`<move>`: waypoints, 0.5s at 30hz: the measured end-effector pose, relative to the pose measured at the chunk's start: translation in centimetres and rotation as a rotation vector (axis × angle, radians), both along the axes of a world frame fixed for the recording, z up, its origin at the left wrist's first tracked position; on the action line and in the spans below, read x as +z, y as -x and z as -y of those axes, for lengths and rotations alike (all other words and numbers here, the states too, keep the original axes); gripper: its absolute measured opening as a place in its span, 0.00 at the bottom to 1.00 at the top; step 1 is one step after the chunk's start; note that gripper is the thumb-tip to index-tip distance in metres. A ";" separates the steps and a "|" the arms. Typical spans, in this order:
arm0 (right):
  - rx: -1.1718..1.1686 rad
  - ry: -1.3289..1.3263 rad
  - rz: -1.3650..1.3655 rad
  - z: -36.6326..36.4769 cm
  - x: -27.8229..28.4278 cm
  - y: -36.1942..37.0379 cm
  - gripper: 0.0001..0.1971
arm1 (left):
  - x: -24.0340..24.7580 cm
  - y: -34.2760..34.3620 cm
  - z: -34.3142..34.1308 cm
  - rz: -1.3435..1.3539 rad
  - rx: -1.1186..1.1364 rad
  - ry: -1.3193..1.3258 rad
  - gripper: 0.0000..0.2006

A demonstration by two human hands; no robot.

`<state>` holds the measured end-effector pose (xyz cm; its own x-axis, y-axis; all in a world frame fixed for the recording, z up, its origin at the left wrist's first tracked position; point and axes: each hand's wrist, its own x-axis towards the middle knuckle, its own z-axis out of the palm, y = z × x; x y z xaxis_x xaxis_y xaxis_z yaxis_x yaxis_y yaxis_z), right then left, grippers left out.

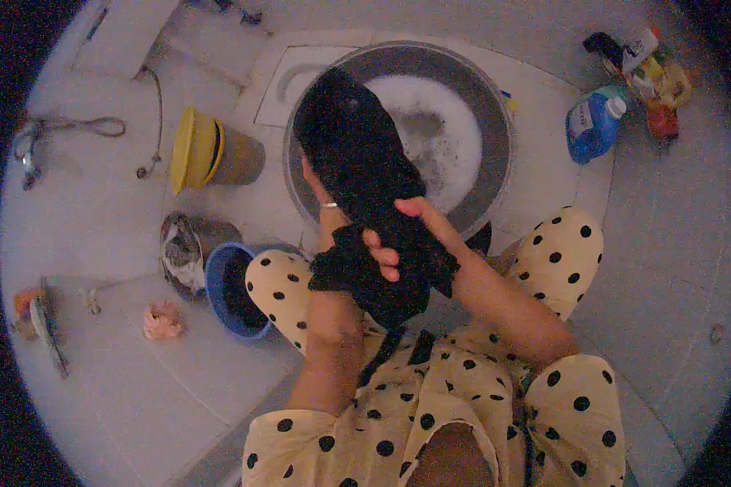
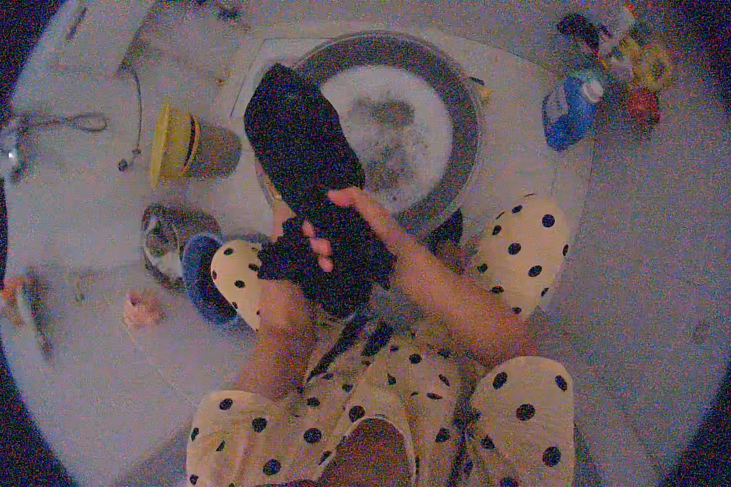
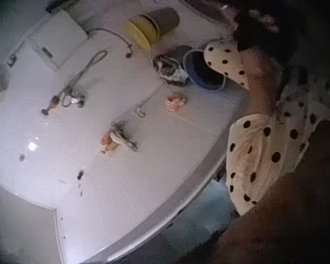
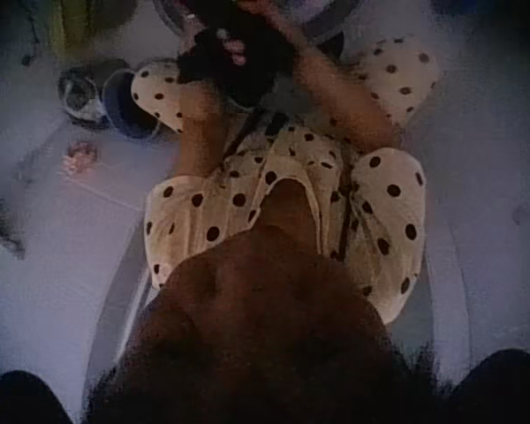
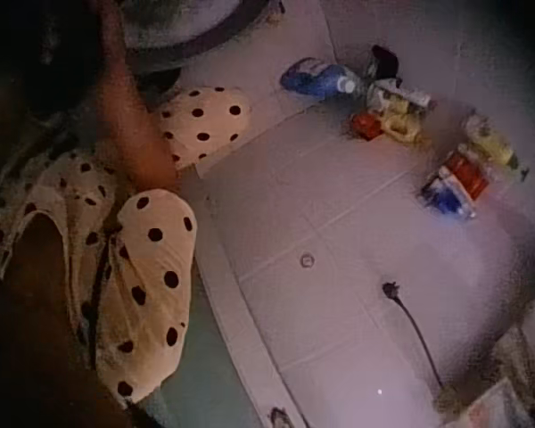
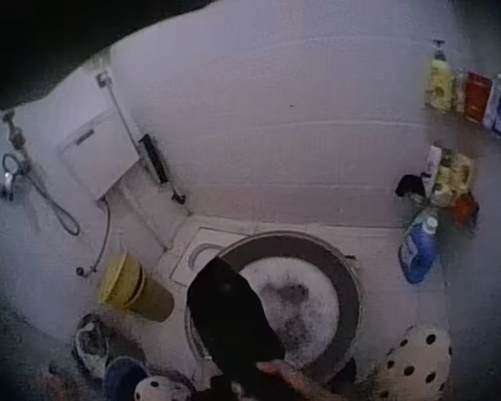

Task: The person hand-washes clothes by scrubbing and wringing out garments in a basin of soapy water, rubbing clothing with soap, and placing the washed items into a bucket.

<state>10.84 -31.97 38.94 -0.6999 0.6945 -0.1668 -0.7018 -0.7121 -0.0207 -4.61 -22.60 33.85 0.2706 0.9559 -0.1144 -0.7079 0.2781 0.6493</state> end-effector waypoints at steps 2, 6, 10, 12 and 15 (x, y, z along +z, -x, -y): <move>0.038 0.115 0.038 1.3 -1.3 -1.1 0.22 | -1.8 0.0 -2.8 -0.145 0.059 0.077 0.20; 0.163 0.080 0.374 1.5 -1.5 1.0 0.19 | -2.9 2.4 -3.2 -0.351 0.167 0.071 0.17; -0.125 -0.356 1.250 0.7 -5.8 1.5 0.26 | -8.0 0.6 -2.3 -1.284 0.340 -0.223 0.17; -0.264 -0.686 1.529 0.7 -7.3 1.8 0.31 | -10.5 0.1 -2.4 -1.531 0.134 -0.279 0.30; 0.125 -0.858 1.989 0.5 -6.8 3.2 0.45 | -13.0 0.6 -4.4 -1.943 -0.213 -0.303 0.29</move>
